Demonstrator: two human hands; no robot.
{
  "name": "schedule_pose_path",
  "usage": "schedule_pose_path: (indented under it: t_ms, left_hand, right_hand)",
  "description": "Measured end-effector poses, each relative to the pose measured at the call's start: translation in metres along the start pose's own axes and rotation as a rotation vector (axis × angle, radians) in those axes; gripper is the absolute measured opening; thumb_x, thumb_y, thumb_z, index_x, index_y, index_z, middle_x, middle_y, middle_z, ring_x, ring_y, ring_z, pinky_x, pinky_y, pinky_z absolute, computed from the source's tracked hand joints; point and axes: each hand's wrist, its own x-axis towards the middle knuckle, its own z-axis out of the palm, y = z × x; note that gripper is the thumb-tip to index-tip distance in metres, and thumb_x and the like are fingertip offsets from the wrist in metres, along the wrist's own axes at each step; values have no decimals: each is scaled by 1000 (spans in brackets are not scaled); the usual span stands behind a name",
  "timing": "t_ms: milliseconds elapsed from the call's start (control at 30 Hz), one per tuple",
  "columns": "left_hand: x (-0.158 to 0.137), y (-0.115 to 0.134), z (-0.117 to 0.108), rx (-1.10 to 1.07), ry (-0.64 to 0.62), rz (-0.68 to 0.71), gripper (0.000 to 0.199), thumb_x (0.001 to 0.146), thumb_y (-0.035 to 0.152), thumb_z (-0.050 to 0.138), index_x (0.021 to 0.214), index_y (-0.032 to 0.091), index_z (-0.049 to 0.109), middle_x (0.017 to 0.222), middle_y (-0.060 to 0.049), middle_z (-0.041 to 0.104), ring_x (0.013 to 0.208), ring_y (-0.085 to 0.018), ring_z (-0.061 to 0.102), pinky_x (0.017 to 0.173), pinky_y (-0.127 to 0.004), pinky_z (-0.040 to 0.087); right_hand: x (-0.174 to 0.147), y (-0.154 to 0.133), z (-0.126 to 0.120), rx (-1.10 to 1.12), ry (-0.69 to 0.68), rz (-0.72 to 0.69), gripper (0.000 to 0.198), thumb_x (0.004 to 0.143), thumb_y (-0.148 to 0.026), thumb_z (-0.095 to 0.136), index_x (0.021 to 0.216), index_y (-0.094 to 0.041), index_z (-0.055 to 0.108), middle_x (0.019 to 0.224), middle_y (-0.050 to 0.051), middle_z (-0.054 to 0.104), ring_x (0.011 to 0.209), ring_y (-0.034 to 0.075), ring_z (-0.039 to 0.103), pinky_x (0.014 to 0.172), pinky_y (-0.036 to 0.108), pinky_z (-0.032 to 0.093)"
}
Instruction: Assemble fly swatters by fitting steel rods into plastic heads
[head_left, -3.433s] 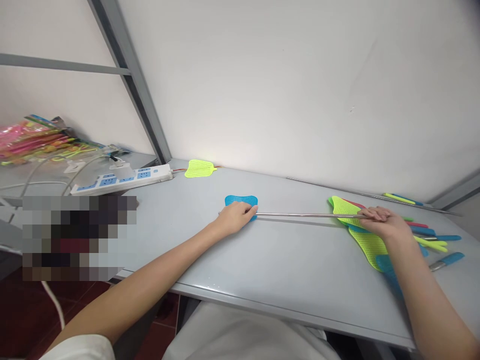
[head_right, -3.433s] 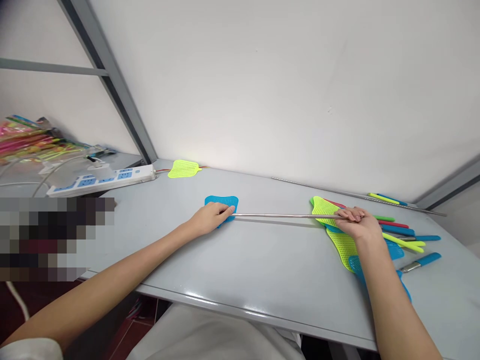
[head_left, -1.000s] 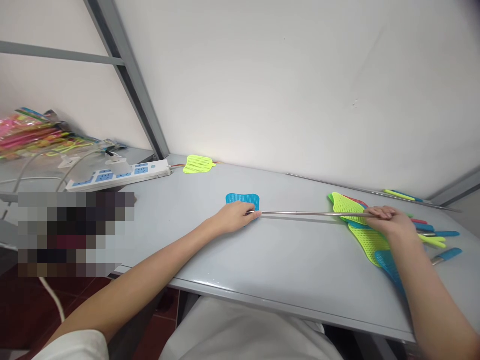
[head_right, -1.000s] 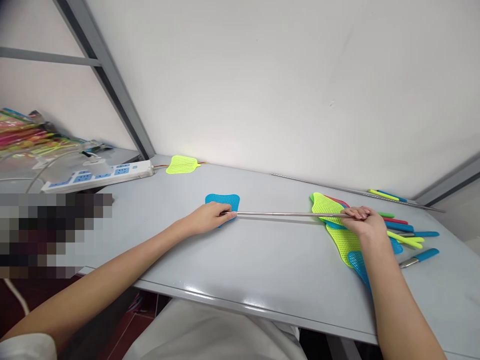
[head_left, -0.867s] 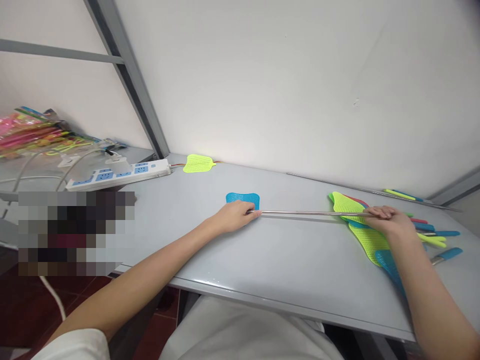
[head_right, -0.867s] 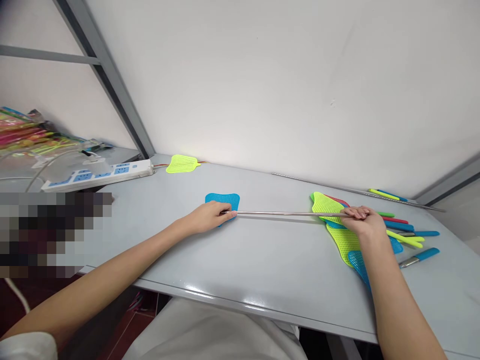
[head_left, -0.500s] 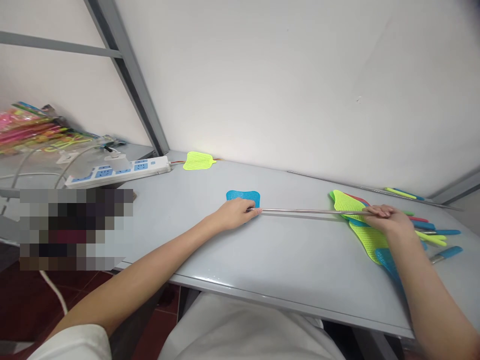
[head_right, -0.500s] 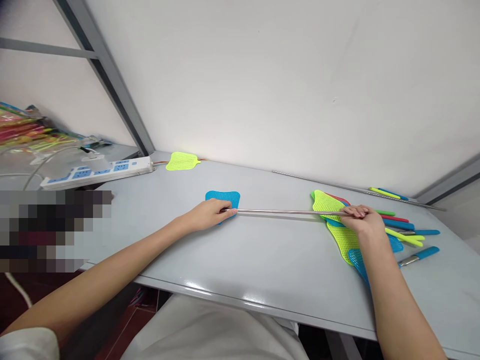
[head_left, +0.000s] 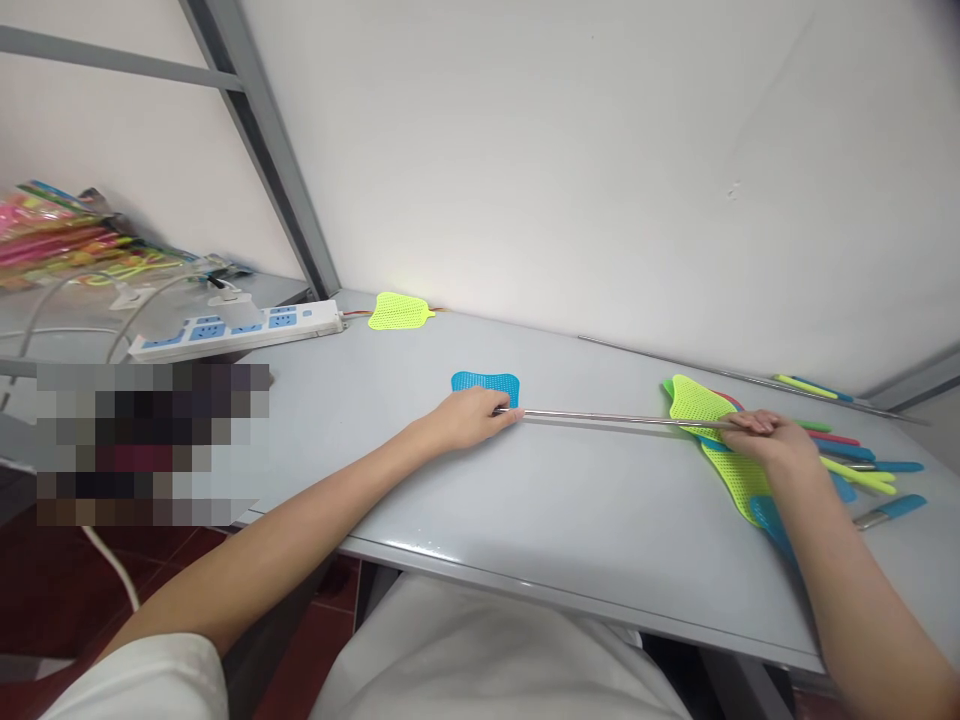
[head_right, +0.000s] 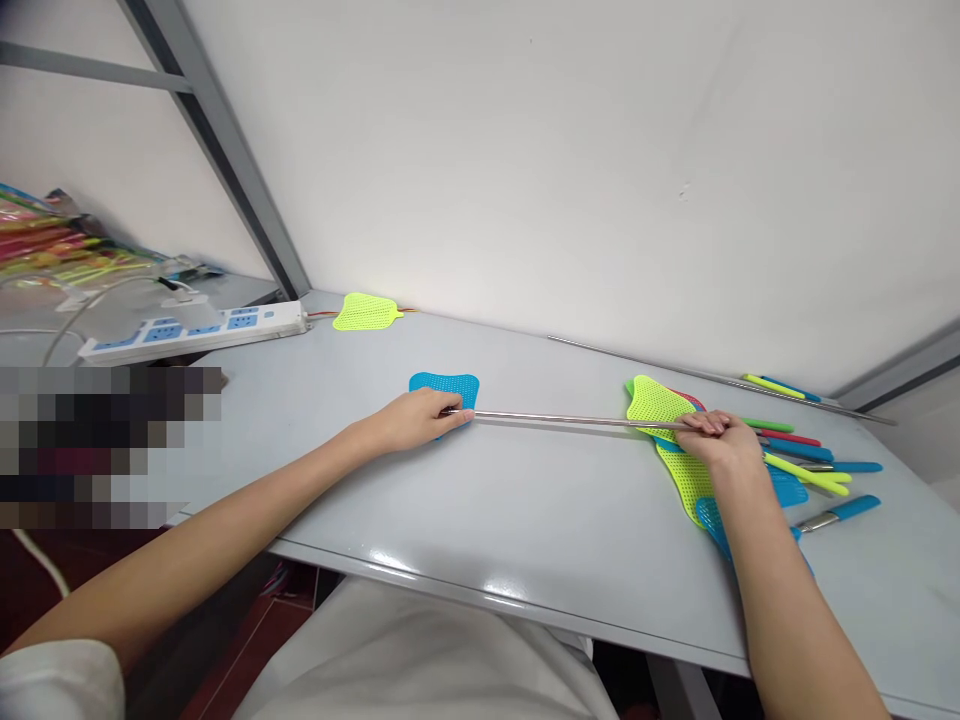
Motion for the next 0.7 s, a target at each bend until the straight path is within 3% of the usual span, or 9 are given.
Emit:
schedule_pose_path:
  t_ms: [700]
  left_hand:
    - [-1,3,-2,3,-16,-6,40,79,51,25,58,19,36,55,1,43,52,-12,39,47,-24,24]
  right_hand:
    - [2,0,-1,9,1,-11,21,67,1,24,56,-17,20,41,-7,14,30,6,16,32,18,24]
